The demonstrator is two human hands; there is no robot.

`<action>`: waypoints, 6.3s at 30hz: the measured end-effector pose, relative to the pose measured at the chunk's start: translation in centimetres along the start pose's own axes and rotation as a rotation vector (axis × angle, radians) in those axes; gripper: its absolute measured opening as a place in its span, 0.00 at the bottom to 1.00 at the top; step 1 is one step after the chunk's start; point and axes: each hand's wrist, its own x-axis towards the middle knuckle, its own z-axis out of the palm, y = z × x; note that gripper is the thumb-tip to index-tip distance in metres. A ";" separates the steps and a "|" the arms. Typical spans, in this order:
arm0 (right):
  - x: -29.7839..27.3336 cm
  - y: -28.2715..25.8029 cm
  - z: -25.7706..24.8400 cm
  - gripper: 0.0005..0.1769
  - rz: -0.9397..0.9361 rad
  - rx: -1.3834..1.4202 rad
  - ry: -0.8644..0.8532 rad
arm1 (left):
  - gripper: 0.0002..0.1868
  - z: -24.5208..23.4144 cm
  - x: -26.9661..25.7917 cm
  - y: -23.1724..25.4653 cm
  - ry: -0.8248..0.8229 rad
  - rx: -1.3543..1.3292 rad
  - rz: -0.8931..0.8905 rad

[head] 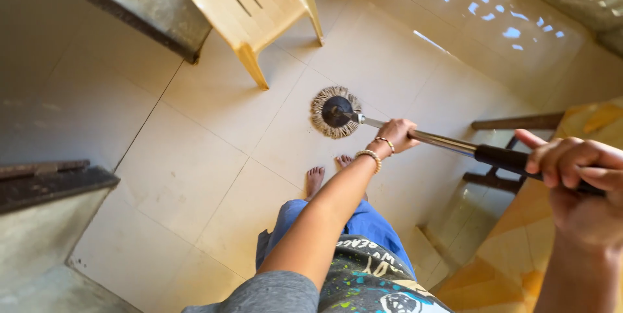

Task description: Sweep and mop the floor in a home.

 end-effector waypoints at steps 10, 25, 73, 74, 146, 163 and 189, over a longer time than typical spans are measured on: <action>-5.1 2.7 8.5 0.14 0.063 0.078 0.128 | 0.10 -2.2 -9.1 -8.0 0.135 0.031 -0.032; -10.8 3.9 17.2 0.08 0.229 0.147 0.109 | 0.10 1.3 -16.7 -20.4 0.306 0.050 0.047; -40.8 8.7 8.1 0.23 -0.378 0.033 1.105 | 0.08 22.1 -9.4 10.6 -0.463 0.203 0.536; -39.2 8.3 8.6 0.23 -0.380 0.031 1.110 | 0.08 21.9 -8.8 10.5 -0.466 0.203 0.541; -61.3 23.3 14.2 0.10 -0.249 -0.208 1.211 | 0.12 21.3 -12.5 22.2 -0.583 0.046 0.760; -25.3 8.4 2.8 0.18 -0.325 -0.165 1.475 | 0.18 28.5 2.4 20.0 -0.584 0.317 0.664; -35.3 -1.6 -5.2 0.23 -0.243 0.140 1.435 | 0.12 24.5 -10.2 23.7 -0.452 0.420 0.344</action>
